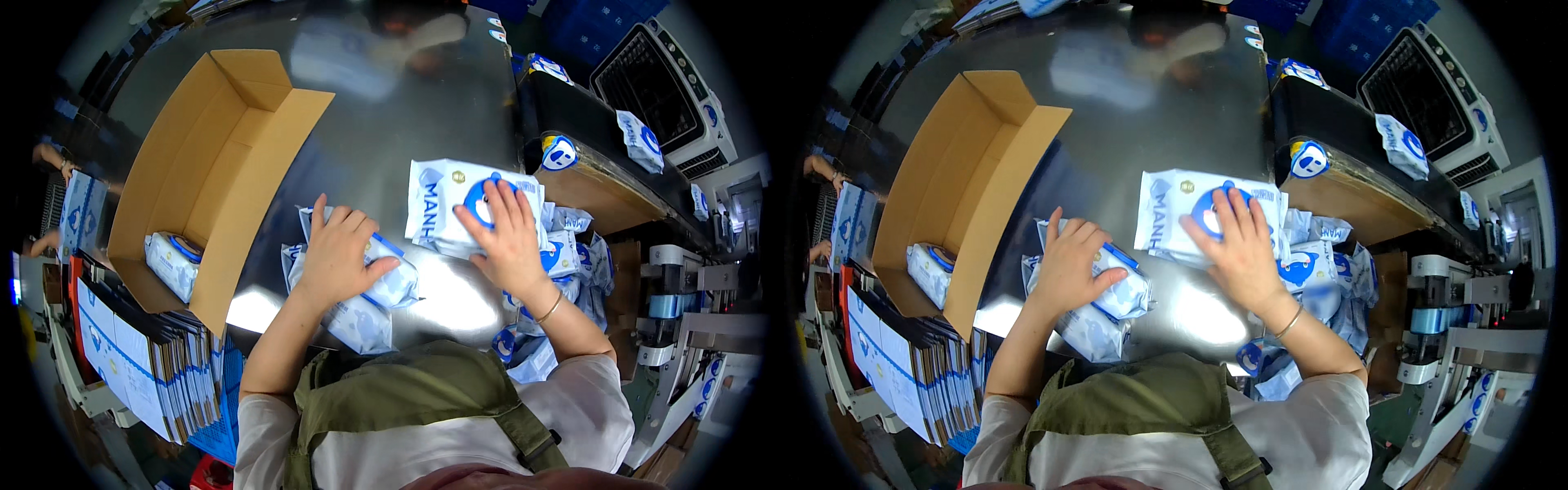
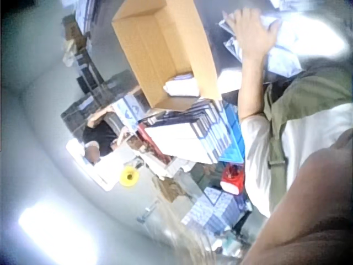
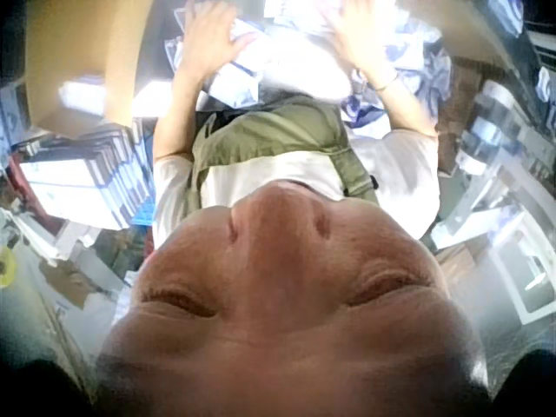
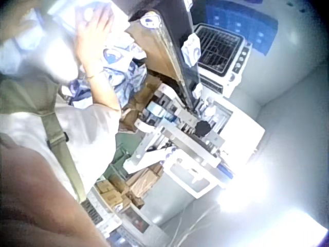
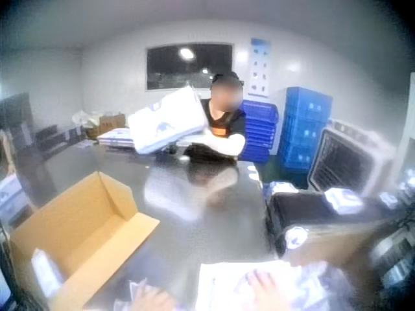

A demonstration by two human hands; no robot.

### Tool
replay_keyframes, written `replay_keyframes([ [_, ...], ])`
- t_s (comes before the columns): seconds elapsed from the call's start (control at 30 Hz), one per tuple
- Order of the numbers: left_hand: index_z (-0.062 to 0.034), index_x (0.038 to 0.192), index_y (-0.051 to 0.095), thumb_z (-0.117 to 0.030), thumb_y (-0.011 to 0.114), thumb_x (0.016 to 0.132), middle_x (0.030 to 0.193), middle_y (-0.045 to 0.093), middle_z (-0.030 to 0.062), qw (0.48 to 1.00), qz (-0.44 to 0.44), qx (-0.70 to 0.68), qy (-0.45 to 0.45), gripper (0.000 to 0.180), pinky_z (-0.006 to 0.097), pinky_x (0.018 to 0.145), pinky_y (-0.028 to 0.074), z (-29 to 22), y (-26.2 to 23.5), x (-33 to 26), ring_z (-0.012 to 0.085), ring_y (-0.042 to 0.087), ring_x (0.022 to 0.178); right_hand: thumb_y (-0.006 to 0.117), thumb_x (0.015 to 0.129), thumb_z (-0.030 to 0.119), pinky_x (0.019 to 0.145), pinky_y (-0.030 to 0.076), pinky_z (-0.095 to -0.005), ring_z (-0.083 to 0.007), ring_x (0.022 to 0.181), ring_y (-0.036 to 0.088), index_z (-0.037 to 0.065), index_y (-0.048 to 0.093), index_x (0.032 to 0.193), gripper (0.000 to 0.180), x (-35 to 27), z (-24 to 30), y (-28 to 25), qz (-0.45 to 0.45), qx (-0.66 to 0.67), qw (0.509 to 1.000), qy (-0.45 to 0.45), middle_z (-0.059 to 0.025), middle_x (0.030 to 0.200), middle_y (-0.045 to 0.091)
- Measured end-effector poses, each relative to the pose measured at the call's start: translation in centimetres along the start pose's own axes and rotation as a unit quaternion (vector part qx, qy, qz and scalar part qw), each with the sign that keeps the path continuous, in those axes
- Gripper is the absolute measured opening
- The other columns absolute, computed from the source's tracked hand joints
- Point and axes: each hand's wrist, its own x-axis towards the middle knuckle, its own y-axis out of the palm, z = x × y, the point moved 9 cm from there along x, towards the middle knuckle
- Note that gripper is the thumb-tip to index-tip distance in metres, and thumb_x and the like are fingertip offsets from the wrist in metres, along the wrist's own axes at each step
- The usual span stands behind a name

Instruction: The person packs multiple small soft packets into cardboard boxes at a large metal table, frequently taking boxes from a stack, opening them, and placing the packets inside.

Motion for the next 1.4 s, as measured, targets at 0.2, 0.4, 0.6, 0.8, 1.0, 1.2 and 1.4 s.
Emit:
replay_keyframes([
  [0.2,-0.0029,0.118,0.057,-0.05,0.07,0.072,0.114,0.058,0.0129,0.996,-0.09,0.019,0.001,0.067,0.061,0.109,0.016,-1.5,-3.5,-4.3,0.032,0.049,0.116,0.087,0.054,0.034,0.093,0.047,-0.0395,-0.0387,0.11,0.057,0.013,0.045,0.138,0.095,6.5,-12.0,2.1,0.056,0.138,0.972,0.18,-0.0225,0.122,0.057],
  [0.4,-0.0015,0.136,0.042,-0.036,0.067,0.084,0.119,0.054,0.0159,0.81,-0.108,-0.374,-0.437,0.067,0.035,0.086,0.046,5.7,2.9,-20.2,0.0232,0.056,0.104,0.082,0.058,0.054,0.102,0.039,-0.0353,-0.0312,0.116,0.057,-0.001,0.051,0.131,0.097,6.0,-19.8,8.5,0.169,0.309,0.888,0.296,-0.0188,0.126,0.059],
  [0.6,0.0026,0.132,0.041,-0.034,0.066,0.088,0.117,0.058,0.0109,0.637,-0.122,-0.624,-0.436,0.063,0.031,0.084,0.048,3.9,6.5,-17.1,0.0184,0.058,0.1,0.08,0.074,0.03,0.096,0.045,-0.0327,-0.0232,0.109,0.058,-0.005,0.042,0.135,0.08,6.7,-4.2,14.5,0.229,0.71,0.611,0.264,-0.0172,0.121,0.058],
  [0.8,0.0057,0.12,0.052,-0.019,0.071,0.077,0.107,0.064,0.0139,0.64,-0.256,-0.628,-0.362,0.052,0.035,0.088,0.049,4.4,5.5,-19.0,0.0237,0.063,0.096,0.068,0.072,0.01,0.096,0.046,-0.0364,-0.0272,0.108,0.06,-0.004,0.046,0.134,0.067,3.1,-2.7,13.8,0.106,0.796,0.537,0.258,-0.0167,0.117,0.061],
  [1.0,0.0061,0.134,0.041,-0.03,0.07,0.08,0.127,0.051,0.0206,0.773,-0.447,-0.403,-0.202,0.071,0.038,0.099,0.039,0.5,-6.5,-17.6,0.029,0.051,0.116,0.065,0.072,0.028,0.103,0.04,-0.0395,-0.0292,0.118,0.053,-0.002,0.037,0.14,0.079,7.7,-6.0,3.5,-0.131,0.841,0.516,0.094,-0.0166,0.129,0.054],
  [1.2,0.006,0.128,0.047,-0.037,0.071,0.08,0.12,0.052,0.0198,0.74,-0.607,-0.274,-0.097,0.068,0.037,0.097,0.04,8.8,-18.1,-16.5,0.029,0.052,0.112,0.061,0.082,0.031,0.095,0.042,-0.0379,-0.0244,0.11,0.053,0.001,0.047,0.134,0.061,24.1,-2.3,-4.3,-0.198,0.797,0.563,-0.097,-0.0121,0.122,0.056],
  [1.4,0.0038,0.108,0.059,-0.038,0.071,0.08,0.112,0.057,0.0218,0.771,-0.415,-0.114,-0.47,0.051,0.039,0.091,0.044,22.0,-14.4,-18.3,0.032,0.054,0.109,0.065,0.085,0.03,0.09,0.044,-0.0359,-0.022,0.098,0.059,0.001,0.056,0.125,0.05,36.4,10.9,6.8,0.047,0.571,0.818,-0.052,-0.0116,0.105,0.065],
])
